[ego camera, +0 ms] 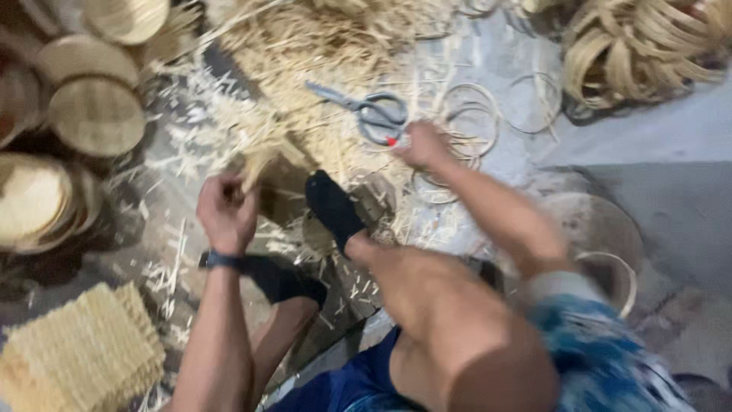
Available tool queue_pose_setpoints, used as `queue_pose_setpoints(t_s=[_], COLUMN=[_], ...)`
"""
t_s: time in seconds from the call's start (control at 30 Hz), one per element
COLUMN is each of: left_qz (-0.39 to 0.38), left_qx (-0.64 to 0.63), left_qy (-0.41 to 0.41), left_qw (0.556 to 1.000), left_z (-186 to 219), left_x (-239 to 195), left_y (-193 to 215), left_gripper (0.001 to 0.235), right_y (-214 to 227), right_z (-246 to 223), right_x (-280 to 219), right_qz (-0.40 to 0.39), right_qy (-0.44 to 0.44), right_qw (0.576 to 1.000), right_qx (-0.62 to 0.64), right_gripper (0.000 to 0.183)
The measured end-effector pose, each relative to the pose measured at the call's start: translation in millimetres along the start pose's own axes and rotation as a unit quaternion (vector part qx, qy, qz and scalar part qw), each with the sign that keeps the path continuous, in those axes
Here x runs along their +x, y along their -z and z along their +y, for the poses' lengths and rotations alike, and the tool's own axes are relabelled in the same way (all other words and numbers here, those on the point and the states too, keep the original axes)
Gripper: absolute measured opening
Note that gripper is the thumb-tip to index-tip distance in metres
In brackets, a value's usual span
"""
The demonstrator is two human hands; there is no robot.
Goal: The person sits on the floor and weaves small circular bamboo basket bases. They place a woven square mat over a circular wooden mold, wrap a bamboo ring around the edge, and use shears to trim excess strands. Finished bases are stacked nearby.
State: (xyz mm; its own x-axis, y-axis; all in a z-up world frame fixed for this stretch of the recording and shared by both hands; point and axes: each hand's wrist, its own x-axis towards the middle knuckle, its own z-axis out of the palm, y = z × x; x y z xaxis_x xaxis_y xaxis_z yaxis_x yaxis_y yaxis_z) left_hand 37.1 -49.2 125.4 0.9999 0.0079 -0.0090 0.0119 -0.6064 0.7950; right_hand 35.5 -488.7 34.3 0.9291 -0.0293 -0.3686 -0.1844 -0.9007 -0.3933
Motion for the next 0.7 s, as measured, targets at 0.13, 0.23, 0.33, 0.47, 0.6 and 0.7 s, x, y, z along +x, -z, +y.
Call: queue_pose_setpoints(t_s=[0.13,0.23,0.33,0.47,0.6,0.7], left_qz=[-0.065,-0.125,-0.111,0.003,-0.034,-0.025], left_qx=[0.198,0.168,0.176,0.232,0.132,0.182], left_qy=[-0.178,-0.178,-0.123,-0.128,-0.034,-0.017], left_qw=[0.962,0.961,0.97,0.964,0.99,0.983], left_z=[21.8,16.7,-3.6,-40.4,-68.8,-81.6], left_x=[-25.1,-48.6,-63.2,-47.9,-41.5,-49.7], left_y=[2.8,-5.1,-7.8,-20.9,-47.3,-52.8], left_gripper=[0.022,0.019,0.026,0.069,0.088,0.093], right_y=[-70.9,-58.7,-11.2,77.4,143.8,155.7], right_z=[-2.7,0.9,13.4,60.8,130.1,198.3], right_x=[-18.1,-46.3,-95.2,-198.9,-300.9,-345.8], right_qz=[0.128,0.234,0.303,0.39,0.445,0.528], right_qy=[-0.09,-0.113,-0.142,-0.213,-0.223,-0.192], right_qw=[0.987,0.952,0.909,0.839,0.85,0.348], right_qx=[0.036,0.159,0.249,0.315,0.173,0.75], right_gripper=[0.037,0.035,0.03,0.035,0.024,0.018])
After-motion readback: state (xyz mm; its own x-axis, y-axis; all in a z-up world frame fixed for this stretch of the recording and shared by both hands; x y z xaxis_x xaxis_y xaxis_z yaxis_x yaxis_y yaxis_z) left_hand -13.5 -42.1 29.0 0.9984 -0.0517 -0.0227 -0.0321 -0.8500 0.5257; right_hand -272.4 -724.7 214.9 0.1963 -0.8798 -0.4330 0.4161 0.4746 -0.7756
